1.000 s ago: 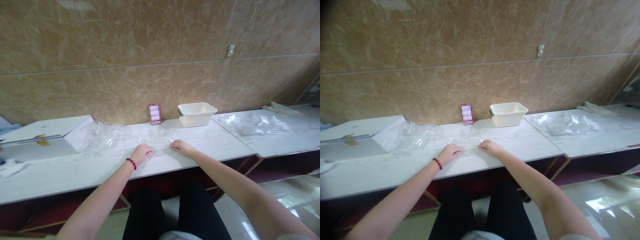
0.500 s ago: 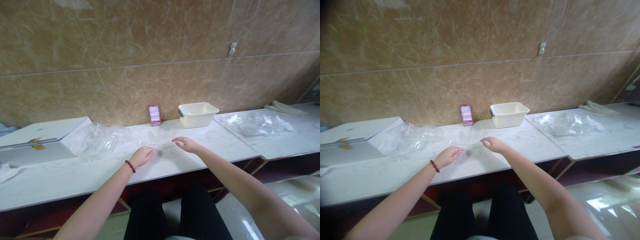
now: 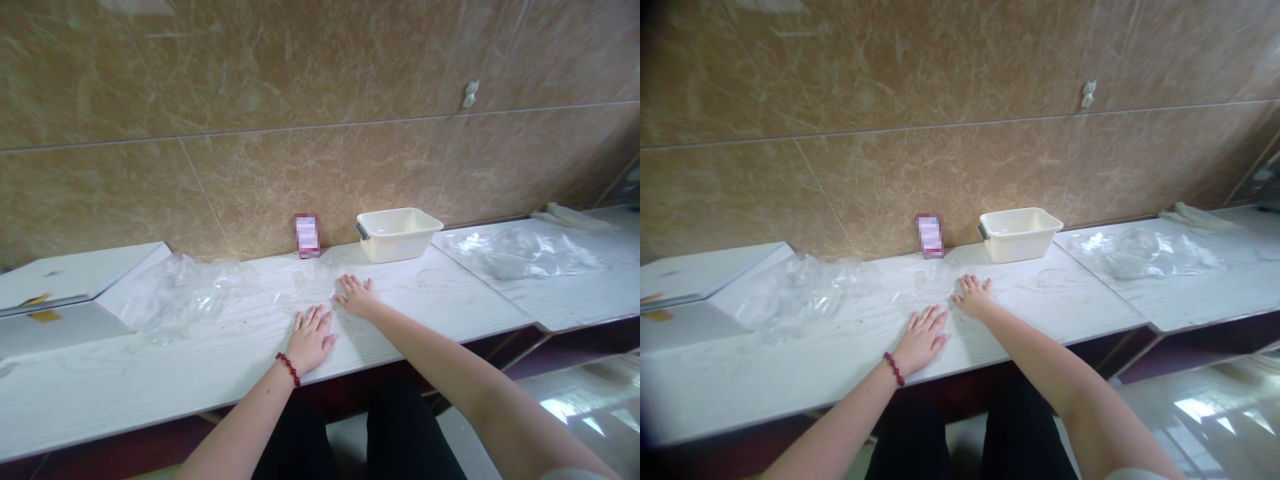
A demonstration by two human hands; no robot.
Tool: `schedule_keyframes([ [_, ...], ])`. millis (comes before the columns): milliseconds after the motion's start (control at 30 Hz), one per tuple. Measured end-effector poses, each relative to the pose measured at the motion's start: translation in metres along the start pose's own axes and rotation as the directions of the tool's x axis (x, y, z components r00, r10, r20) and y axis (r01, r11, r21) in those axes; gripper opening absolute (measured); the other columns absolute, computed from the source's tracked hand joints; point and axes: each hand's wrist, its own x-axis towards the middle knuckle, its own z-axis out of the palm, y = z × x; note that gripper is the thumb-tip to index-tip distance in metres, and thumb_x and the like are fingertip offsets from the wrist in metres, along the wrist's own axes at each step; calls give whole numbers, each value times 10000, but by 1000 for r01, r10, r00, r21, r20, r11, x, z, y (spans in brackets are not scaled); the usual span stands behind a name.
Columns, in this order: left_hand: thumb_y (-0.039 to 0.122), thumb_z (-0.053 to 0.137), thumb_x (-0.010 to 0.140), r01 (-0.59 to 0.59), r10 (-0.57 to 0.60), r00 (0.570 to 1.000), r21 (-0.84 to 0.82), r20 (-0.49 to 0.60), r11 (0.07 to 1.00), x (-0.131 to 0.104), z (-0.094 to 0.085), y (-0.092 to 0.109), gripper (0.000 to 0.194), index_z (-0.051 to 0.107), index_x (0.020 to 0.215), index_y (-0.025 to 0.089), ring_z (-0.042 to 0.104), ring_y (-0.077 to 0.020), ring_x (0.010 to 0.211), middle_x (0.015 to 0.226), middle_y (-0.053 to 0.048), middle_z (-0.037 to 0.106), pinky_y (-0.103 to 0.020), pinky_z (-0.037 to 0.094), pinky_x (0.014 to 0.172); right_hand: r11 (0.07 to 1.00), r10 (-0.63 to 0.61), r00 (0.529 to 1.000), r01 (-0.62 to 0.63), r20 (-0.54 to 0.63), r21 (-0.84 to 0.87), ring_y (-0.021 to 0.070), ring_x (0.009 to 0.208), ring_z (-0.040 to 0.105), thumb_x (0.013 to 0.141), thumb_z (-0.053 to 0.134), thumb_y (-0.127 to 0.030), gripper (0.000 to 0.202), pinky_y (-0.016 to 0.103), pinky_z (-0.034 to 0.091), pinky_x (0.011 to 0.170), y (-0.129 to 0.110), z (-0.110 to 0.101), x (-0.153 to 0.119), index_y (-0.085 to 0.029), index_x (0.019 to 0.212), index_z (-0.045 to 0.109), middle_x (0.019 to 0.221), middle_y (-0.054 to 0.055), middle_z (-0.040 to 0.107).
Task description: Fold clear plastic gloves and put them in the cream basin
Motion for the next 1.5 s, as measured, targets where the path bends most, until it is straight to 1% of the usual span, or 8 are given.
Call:
schedule_keyframes([
  [267,445,232,805,25,-25,1000,-34,-8,999,0,0,2,496,295,1256,247,195,-241,1220,1334,-61,259,-502,104,963,986,169,979,-165,111,-38,273,1232,68,764,140,-587,644,626,-29,853,16,-5,40,-233,1302,162,1366,96,106],
  [433,447,221,809,28,-28,1000,-36,-4,999,0,-2,3,500,303,1253,231,198,-245,1218,1330,-64,268,-509,94,963,976,215,976,-214,-35,31,292,1203,166,813,211,-452,498,621,97,857,20,-20,56,-241,1257,283,1326,83,247],
  [633,449,225,808,27,-28,1000,-33,-14,999,0,-3,3,503,304,1251,225,205,-249,1215,1330,-73,266,-511,99,960,994,15,985,3,-171,106,192,1073,400,834,229,-248,377,355,268,913,14,-43,57,-178,1085,502,1114,86,506],
  [733,442,238,807,20,-21,1000,-32,-22,999,0,-3,3,502,303,1251,218,215,-251,1210,1326,-81,274,-516,101,955,980,-134,979,154,-155,126,173,1096,387,825,263,-241,385,293,270,922,-8,-29,43,-142,1147,449,1145,82,489],
  [867,433,233,812,24,-25,999,-10,-40,1000,-1,-3,4,494,316,1243,207,224,-244,1206,1318,-83,292,-510,90,958,933,-347,938,344,9,100,195,1165,306,824,255,-242,417,357,243,938,-38,2,26,-127,1202,388,1254,86,381],
  [1000,440,232,810,34,-34,999,-2,-35,999,-1,-3,5,501,300,1250,211,218,-238,1209,1320,-76,290,-504,88,960,959,-277,959,272,54,75,205,1205,226,827,230,-292,464,394,187,960,-45,15,34,-132,1255,311,1318,75,277],
  [1267,433,209,816,42,-43,998,-28,-35,999,-2,-4,6,491,303,1249,219,191,-230,1220,1326,-76,277,-502,64,965,993,-115,985,117,131,-4,242,1238,61,785,151,-540,599,480,40,950,-43,10,71,-244,1306,160,1373,30,109],
  [1500,445,210,813,55,-58,998,-77,-34,995,-2,-6,6,495,282,1256,235,189,-241,1219,1331,-77,266,-515,71,958,997,-69,991,72,112,-23,267,1230,69,754,128,-602,612,543,21,909,-47,15,95,-311,1291,165,1371,30,121],
])
